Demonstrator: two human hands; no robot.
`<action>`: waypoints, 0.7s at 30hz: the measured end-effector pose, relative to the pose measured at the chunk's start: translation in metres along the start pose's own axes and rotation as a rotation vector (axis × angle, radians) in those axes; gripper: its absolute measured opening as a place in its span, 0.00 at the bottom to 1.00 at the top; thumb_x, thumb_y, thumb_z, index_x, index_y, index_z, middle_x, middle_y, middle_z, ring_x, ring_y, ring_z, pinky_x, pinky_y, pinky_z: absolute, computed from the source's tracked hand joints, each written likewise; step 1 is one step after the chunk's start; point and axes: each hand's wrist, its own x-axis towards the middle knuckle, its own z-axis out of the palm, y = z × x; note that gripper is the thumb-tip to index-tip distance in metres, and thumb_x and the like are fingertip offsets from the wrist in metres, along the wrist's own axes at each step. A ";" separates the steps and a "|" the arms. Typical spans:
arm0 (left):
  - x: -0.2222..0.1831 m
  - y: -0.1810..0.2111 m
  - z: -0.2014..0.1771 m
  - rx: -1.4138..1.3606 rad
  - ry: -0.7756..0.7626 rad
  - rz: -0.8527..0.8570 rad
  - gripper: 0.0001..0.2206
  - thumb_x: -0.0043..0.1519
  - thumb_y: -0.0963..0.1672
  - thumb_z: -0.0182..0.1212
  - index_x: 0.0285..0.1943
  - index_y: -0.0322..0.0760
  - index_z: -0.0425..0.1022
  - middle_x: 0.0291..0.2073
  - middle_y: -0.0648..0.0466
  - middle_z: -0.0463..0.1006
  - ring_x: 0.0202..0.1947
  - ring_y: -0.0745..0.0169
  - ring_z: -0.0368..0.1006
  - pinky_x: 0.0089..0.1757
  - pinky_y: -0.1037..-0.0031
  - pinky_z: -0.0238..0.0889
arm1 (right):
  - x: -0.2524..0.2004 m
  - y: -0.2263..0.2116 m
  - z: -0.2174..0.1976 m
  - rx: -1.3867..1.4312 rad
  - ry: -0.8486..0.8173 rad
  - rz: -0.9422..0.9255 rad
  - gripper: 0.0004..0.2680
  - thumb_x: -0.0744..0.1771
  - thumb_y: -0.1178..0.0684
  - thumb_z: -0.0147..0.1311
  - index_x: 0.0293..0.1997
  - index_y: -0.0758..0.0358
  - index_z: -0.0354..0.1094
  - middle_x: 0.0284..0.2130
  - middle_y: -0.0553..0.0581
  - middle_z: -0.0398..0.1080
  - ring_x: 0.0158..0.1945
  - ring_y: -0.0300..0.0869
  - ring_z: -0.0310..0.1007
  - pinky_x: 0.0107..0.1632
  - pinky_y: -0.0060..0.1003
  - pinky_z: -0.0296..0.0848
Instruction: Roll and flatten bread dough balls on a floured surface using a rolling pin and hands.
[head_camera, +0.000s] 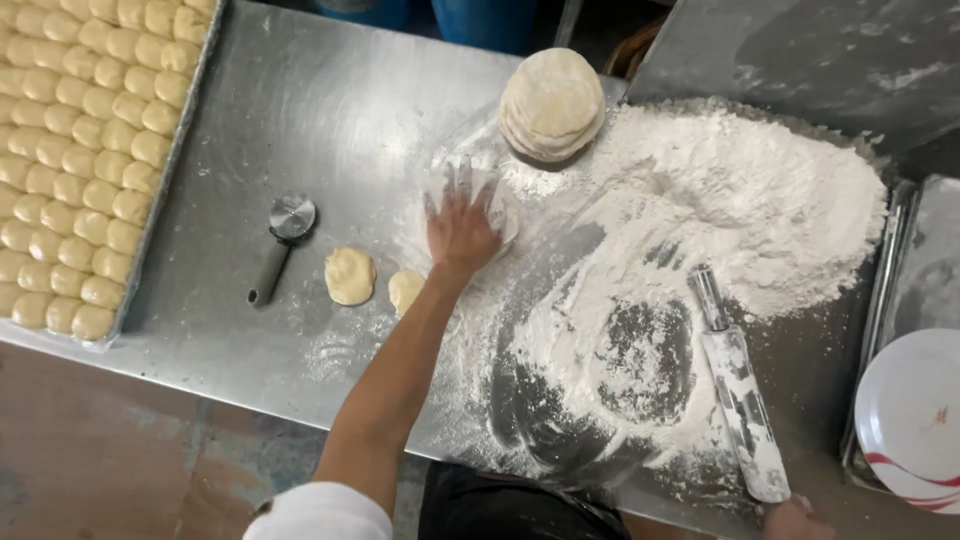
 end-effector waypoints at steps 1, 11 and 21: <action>0.006 -0.018 0.014 0.006 0.004 -0.003 0.25 0.63 0.49 0.55 0.71 0.46 0.63 0.76 0.41 0.48 0.78 0.37 0.41 0.65 0.38 0.33 | 0.000 -0.006 0.002 0.005 -0.006 -0.001 0.06 0.66 0.57 0.61 0.37 0.72 0.79 0.29 0.65 0.77 0.29 0.48 0.77 0.28 0.42 0.72; -0.125 -0.108 0.043 -0.145 0.152 -0.230 0.17 0.65 0.47 0.53 0.62 0.39 0.70 0.48 0.39 0.78 0.48 0.46 0.76 0.48 0.58 0.71 | -0.023 -0.050 -0.050 -0.259 -0.202 -0.165 0.11 0.66 0.48 0.60 0.36 0.67 0.79 0.30 0.69 0.77 0.32 0.60 0.78 0.33 0.54 0.73; -0.146 0.075 0.109 -0.362 0.134 0.042 0.18 0.61 0.52 0.54 0.49 0.37 0.78 0.39 0.39 0.82 0.40 0.39 0.77 0.41 0.51 0.69 | -0.093 -0.186 -0.167 -0.129 -0.333 -0.054 0.16 0.68 0.47 0.48 0.44 0.73 0.76 0.39 0.80 0.74 0.45 0.74 0.73 0.48 0.63 0.69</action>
